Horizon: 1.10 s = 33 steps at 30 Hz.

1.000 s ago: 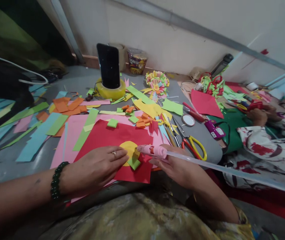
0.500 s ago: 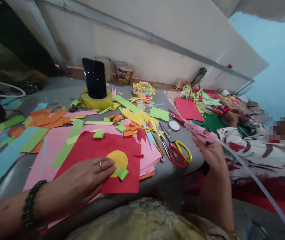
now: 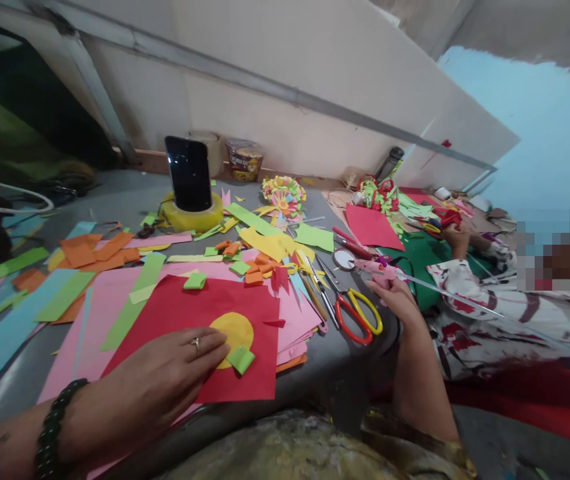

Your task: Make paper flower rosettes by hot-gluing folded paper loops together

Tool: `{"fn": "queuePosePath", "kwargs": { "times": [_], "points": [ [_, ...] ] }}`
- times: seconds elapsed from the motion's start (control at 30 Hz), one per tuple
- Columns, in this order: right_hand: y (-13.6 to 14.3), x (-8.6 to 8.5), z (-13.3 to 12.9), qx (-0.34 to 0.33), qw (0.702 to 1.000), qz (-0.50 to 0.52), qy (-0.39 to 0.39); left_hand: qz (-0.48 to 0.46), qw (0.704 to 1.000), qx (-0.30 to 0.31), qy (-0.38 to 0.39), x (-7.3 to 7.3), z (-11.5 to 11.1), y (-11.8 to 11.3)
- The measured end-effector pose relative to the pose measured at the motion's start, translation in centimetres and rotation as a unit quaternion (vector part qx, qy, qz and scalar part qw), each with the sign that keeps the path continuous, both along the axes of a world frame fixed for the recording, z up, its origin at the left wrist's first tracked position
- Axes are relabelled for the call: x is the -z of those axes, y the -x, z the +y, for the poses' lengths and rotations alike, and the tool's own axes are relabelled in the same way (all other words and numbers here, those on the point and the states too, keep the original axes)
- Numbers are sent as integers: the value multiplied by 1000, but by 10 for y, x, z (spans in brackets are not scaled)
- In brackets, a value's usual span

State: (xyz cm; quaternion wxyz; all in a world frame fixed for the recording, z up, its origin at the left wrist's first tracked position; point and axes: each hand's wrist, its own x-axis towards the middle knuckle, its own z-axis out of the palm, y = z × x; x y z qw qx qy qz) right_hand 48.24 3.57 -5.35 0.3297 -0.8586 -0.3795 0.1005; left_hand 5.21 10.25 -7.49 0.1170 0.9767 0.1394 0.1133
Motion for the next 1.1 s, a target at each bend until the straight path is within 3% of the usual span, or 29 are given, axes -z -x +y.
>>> {"fn": "queuePosePath", "kwargs": {
  "times": [0.17, 0.37, 0.43, 0.5, 0.6, 0.73, 0.8, 0.9, 1.1],
  "points": [
    [5, -8, -9, 3, 999, -43, 19, -14, 1000, 6, -14, 1, -1, -1],
    [28, -24, -43, 43, 988, -143, 42, 12, 1000, -2, -3, 0, -1, -4],
    [46, -33, -48, -22, 989, -144, 7, 15, 1000, 9, -2, -1, -1, -5],
    [71, -44, -45, -144, 981, -129, -27, 19, 1000, 14, 0, -3, 0, -5],
    [119, -59, -22, -321, 939, -120, -40, 17, 1000, 14, -1, -4, -1, -6],
    [186, -61, 28, -468, 878, -101, -2, 5, 1000, 17, -3, -5, -1, -7],
    [216, -54, 54, -496, 857, -123, 69, -3, 1000, 17, -6, -4, -2, -7],
    [250, -40, 85, -477, 850, -195, 109, -7, 1000, 6, -9, -3, -2, -7],
    [276, -19, 118, -519, 803, -262, 132, -22, 1000, -3, 4, 3, 0, -6]
  ]
}}
